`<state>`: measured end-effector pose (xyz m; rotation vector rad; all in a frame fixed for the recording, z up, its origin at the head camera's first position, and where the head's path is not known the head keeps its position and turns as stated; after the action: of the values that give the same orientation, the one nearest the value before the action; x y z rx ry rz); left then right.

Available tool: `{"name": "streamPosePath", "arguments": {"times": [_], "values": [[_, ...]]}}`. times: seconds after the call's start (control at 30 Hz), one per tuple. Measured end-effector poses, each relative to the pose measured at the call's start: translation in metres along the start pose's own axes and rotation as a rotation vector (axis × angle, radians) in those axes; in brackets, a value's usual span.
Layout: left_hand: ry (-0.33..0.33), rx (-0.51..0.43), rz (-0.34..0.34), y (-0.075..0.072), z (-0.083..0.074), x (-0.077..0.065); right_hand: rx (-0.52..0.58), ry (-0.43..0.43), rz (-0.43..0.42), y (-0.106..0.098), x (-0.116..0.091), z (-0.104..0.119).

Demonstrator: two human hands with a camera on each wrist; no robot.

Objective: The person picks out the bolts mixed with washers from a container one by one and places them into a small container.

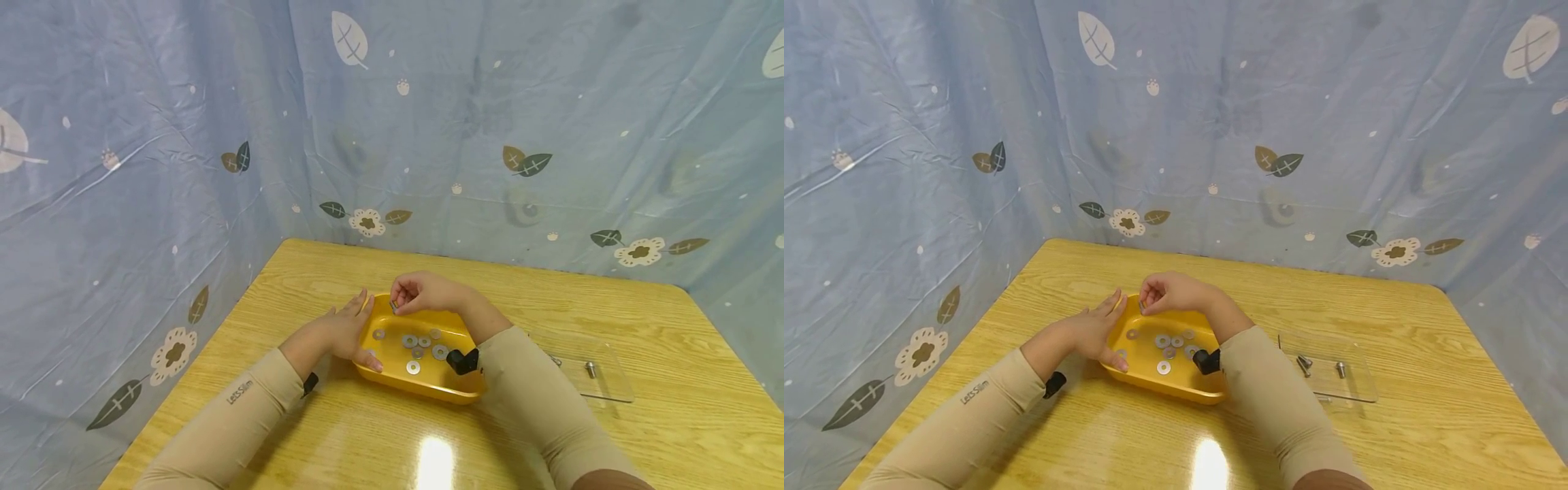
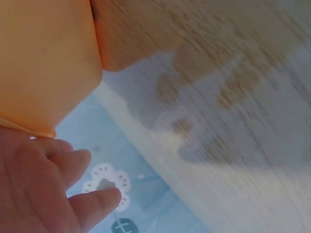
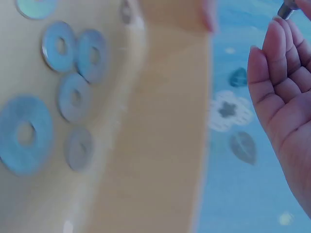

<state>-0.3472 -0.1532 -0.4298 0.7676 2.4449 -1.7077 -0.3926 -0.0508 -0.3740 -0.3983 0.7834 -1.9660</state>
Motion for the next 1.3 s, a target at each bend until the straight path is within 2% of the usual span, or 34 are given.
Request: {"name": "streamPosePath", "arguments": {"times": [0.13, 0.37, 0.67, 0.9, 1.03, 1.3], "values": [[-0.005, 0.000, -0.008, -0.001, -0.001, -0.001, 0.070, -0.016, -0.014, -0.020, -0.023, 0.008], [-0.001, -0.002, 0.004, 0.002, -0.001, 0.000, 0.086, -0.037, -0.077, -0.053, -0.082, 0.017], [-0.007, -0.008, -0.001, 0.001, -0.003, -0.001, 0.047, -0.016, -0.193, -0.085, -0.152, -0.001], [-0.005, -0.013, -0.001, 0.000, -0.005, -0.001, -0.031, 0.002, -0.209, -0.088, -0.191, -0.024], [0.007, -0.012, -0.009, -0.001, -0.007, 0.000, -0.024, 0.011, -0.172, -0.086, -0.210, -0.035], [-0.002, -0.015, -0.008, -0.001, -0.005, -0.002, 0.001, 0.075, -0.100, -0.073, -0.229, -0.057]]}}
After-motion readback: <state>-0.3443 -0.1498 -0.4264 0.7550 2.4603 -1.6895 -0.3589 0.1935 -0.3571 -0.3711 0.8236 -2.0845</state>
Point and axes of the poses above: each hand's wrist, its own x-axis towards the middle knuckle, its own y-axis out of the palm, z = x × y, the point moved 9 cm from there along x, towards the middle knuckle, and after that the axes turned 12 degrees about -x, right-handed, at the moved point
